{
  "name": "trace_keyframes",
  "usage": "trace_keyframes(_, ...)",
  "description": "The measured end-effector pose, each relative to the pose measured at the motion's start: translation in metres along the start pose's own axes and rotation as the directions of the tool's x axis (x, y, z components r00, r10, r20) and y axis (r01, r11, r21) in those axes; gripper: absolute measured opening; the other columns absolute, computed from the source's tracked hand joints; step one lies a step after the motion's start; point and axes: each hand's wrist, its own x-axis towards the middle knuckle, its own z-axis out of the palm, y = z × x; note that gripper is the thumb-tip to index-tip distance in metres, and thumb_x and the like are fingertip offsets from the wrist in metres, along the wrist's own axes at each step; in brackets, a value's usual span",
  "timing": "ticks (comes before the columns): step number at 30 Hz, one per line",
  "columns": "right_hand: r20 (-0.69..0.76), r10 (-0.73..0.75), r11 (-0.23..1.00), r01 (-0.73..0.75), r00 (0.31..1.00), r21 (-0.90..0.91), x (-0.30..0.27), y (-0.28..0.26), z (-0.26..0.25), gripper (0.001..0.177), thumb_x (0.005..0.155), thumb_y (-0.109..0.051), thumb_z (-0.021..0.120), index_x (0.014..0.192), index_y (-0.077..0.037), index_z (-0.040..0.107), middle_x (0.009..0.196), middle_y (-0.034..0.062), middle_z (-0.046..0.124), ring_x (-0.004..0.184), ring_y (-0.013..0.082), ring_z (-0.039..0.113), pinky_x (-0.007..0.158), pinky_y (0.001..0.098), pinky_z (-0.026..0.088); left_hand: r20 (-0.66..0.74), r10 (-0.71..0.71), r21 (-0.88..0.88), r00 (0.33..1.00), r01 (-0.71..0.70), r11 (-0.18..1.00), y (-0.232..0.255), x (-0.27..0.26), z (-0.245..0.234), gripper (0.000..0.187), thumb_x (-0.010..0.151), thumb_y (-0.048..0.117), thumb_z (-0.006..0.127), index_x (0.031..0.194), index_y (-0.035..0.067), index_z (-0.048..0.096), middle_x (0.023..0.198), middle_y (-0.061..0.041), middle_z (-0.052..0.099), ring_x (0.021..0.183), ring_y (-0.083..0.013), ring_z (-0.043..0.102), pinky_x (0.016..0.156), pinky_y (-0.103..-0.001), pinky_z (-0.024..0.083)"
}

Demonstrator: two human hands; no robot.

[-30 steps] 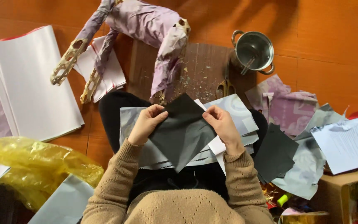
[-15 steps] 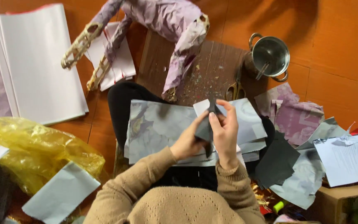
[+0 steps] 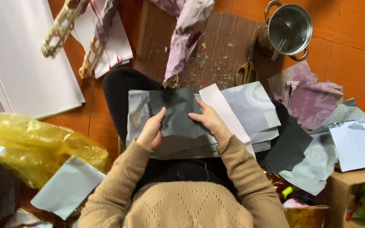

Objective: Decorating giraffe-shaped models by cutting paper and wrapping it around the legs

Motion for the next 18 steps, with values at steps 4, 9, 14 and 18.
trace_keyframes(4, 0.055, -0.13, 0.938, 0.141, 0.99, -0.316, 0.036, -0.024, -0.002, 0.076, 0.07, -0.013, 0.088, 0.137, -0.005, 0.053, 0.129, 0.0157, 0.061, 0.118, 0.025, 0.058, 0.103, 0.0424, 0.045, -0.029, -0.519, -0.593, 0.855, 0.403, 0.697, 0.053, 0.013, 0.019, 0.058, 0.093, 0.042, 0.061, 0.13, -0.002, 0.056, 0.125, -0.023, 0.062, 0.114, -0.0329, 0.062, 0.096, -0.052, 0.049)
trace_keyframes(9, 0.01, -0.22, 0.975, 0.221, 0.975, -0.039, 0.101, -0.037, -0.002, 0.079, 0.068, 0.003, 0.086, 0.138, -0.011, 0.052, 0.117, 0.0066, 0.066, 0.101, 0.0164, 0.062, 0.091, 0.033, 0.055, -0.065, -0.444, -0.664, 0.894, 0.293, 0.688, 0.084, 0.053, 0.016, 0.046, 0.092, 0.033, 0.063, 0.123, -0.001, 0.062, 0.121, -0.019, 0.065, 0.11, -0.0317, 0.065, 0.098, -0.047, 0.05)
trace_keyframes(14, -0.137, -0.191, 0.958, 0.154, 0.972, -0.241, 0.078, -0.089, -0.003, 0.072, 0.08, -0.004, 0.077, 0.141, -0.027, 0.047, 0.086, 0.0002, 0.07, 0.075, 0.011, 0.067, 0.068, 0.0236, 0.059, -0.067, -0.384, -0.734, 0.921, 0.216, 0.644, 0.076, 0.085, 0.008, 0.039, 0.094, 0.026, 0.062, 0.119, -0.003, 0.063, 0.119, -0.022, 0.066, 0.11, -0.036, 0.065, 0.098, -0.052, 0.05)
trace_keyframes(18, 0.114, -0.533, 0.795, 0.543, 0.838, -0.271, 0.023, -0.104, 0.022, 0.104, 0.067, -0.007, 0.084, 0.152, -0.015, 0.025, 0.142, 0.0186, 0.04, 0.127, 0.0359, 0.043, 0.107, 0.0509, 0.035, -0.082, -0.364, -0.744, 0.928, 0.186, 0.642, 0.071, 0.097, 0.005, 0.043, 0.095, 0.026, 0.059, 0.126, -0.004, 0.059, 0.126, -0.024, 0.062, 0.117, -0.0367, 0.061, 0.103, -0.052, 0.046)
